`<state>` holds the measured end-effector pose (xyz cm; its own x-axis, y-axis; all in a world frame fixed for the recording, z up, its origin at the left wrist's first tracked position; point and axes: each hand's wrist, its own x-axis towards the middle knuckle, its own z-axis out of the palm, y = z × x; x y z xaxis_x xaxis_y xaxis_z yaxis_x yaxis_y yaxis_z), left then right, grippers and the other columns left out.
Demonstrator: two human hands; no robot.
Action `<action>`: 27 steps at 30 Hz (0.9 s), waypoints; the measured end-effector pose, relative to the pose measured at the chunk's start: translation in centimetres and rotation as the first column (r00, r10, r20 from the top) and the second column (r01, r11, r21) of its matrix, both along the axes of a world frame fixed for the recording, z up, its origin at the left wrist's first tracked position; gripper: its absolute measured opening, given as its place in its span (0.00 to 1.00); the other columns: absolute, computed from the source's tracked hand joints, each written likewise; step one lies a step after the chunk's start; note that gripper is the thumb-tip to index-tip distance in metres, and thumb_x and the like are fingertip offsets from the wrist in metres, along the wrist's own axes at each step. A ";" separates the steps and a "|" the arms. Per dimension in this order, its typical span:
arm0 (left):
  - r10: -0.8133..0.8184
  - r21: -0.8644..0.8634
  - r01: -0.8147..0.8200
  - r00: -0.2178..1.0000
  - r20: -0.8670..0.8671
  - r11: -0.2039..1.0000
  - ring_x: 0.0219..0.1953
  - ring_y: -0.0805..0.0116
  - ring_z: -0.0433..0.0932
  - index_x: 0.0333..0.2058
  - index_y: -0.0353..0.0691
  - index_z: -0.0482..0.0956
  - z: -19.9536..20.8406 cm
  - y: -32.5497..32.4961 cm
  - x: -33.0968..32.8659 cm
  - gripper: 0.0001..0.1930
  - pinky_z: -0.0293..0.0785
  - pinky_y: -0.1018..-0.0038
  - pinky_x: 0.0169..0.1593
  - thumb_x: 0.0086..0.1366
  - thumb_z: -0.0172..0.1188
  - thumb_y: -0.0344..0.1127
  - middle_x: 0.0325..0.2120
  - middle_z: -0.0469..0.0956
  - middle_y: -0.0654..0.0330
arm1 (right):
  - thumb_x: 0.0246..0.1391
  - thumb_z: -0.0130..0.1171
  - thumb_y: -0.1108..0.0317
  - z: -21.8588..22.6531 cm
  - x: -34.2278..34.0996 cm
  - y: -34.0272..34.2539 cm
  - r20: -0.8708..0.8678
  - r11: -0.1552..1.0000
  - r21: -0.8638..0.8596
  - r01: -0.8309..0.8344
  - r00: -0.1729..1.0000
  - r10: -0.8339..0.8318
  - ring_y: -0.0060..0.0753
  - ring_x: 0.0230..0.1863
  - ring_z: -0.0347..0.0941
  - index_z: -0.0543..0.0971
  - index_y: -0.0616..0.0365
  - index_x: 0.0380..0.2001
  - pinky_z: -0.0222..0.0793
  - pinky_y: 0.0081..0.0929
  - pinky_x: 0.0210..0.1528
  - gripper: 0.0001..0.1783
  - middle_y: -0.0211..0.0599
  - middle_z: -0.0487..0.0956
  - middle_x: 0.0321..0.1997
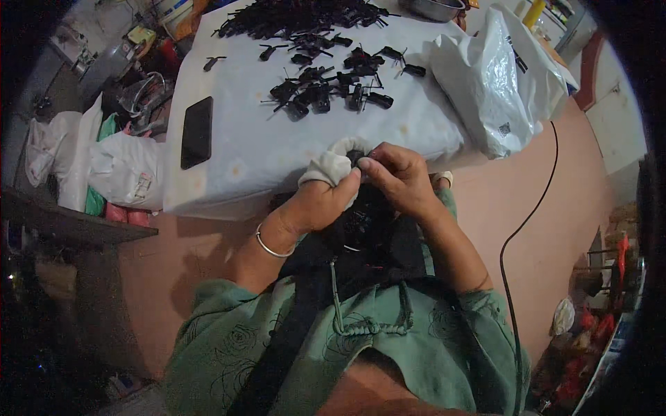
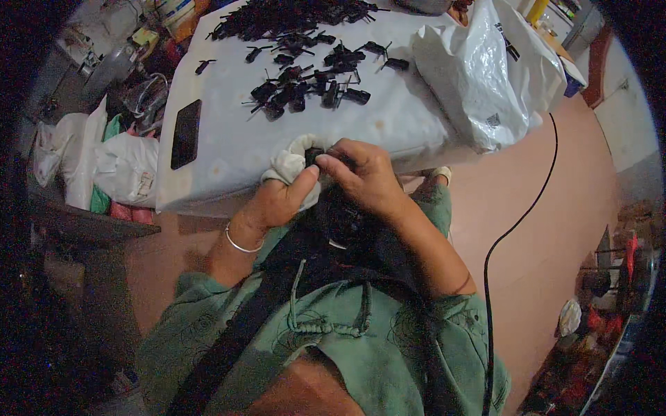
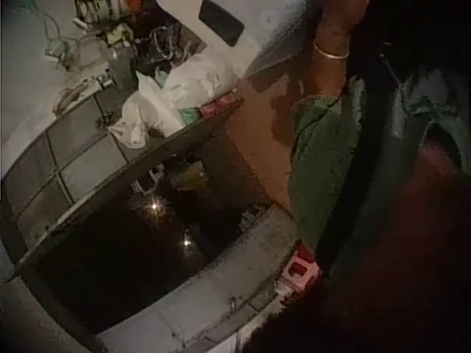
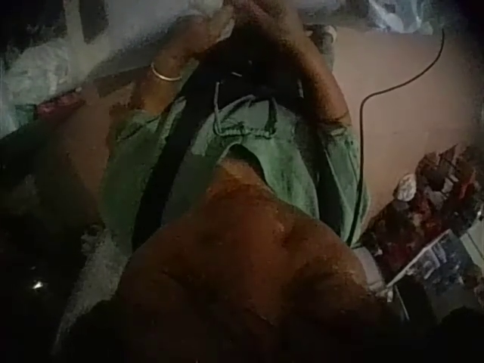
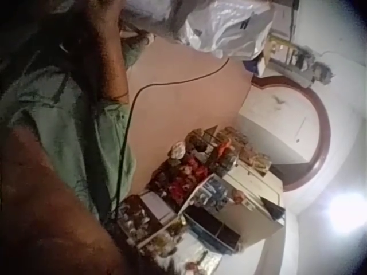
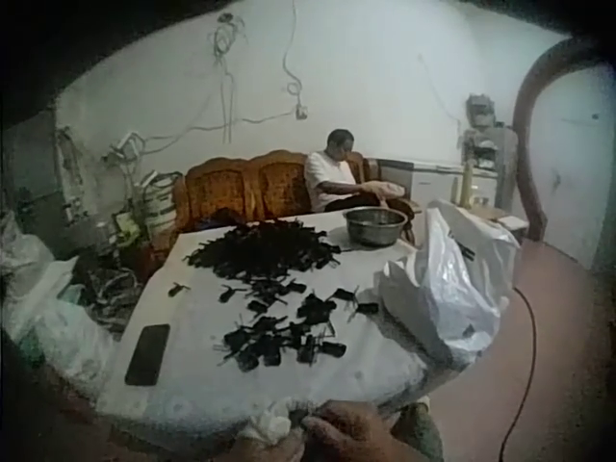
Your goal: Assembling and inspecting small black plastic components on a production floor workbench.
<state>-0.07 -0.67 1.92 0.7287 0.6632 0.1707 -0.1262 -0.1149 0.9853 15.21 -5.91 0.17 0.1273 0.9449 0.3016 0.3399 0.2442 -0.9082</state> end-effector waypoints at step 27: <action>0.251 0.717 -0.119 0.965 -0.081 0.686 0.34 0.54 0.73 0.32 0.32 0.74 -1.0 2.7 0.3 0.08 0.69 0.69 0.39 0.53 0.54 0.29 0.32 0.74 0.49 | 0.48 0.54 0.59 -0.7 6.6 6.8 0.644 0.860 0.190 0.473 0.602 -0.473 0.47 0.26 0.71 0.71 0.60 0.33 0.65 0.35 0.29 0.15 0.49 0.75 0.24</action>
<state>0.18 1.99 0.92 0.6643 0.5219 0.5351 0.1241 -0.7830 0.6095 21.84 0.90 -0.48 0.3293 0.8101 0.4850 0.9046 -0.1233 -0.4081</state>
